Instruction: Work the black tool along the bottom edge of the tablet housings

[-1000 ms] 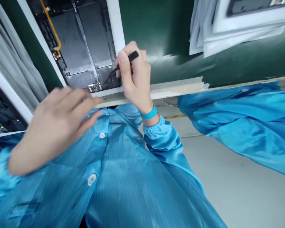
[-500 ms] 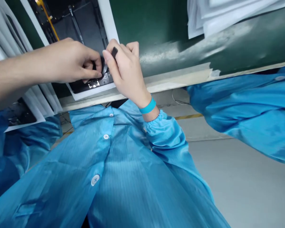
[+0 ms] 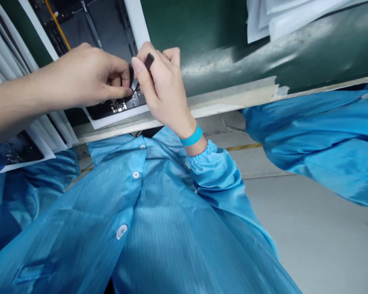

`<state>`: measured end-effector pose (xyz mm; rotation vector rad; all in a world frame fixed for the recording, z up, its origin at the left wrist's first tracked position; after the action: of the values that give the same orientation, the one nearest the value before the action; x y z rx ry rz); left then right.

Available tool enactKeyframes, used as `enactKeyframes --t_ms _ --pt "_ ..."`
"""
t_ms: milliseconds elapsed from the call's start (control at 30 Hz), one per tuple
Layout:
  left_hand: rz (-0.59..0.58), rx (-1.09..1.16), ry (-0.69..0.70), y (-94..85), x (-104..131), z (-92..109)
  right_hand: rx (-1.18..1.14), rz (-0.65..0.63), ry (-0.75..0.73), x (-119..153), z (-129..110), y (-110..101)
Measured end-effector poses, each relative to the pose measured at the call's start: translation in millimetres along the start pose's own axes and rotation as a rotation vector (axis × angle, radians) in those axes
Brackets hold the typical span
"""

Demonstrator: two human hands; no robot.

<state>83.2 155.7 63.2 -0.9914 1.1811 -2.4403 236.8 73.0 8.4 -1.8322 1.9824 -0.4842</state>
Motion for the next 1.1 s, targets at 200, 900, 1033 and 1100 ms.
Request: enactKeyframes --t_ms 200,900,1033,1100 --pt "-0.007 0.028 -0.008 -2.8 -1.4 8.2 0.125 -0.003 -0.016 -0.5 1.6 2.1" --pt "-0.066 0.053 -0.059 -12.6 -1.6 15.1 0.027 0.044 -0.084 -0.8 2.3 1.4" --pt "-0.080 0.083 -0.042 -12.1 0.0 15.2 0.011 0.040 -0.062 -0.8 1.4 0.4" --pt "-0.068 0.091 -0.039 -12.0 0.5 14.8 0.019 0.040 -0.056 -1.0 0.8 0.2"
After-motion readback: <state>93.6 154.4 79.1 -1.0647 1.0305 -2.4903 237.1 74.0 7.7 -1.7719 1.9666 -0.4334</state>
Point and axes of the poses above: each hand's wrist, its own x-axis away from the middle knuckle, its own y-axis out of the palm, z = x × y, the point moved 3 cm from there along -x, towards the middle knuckle, and after that the axes turned 12 degrees about y, right-handed, at the moved point
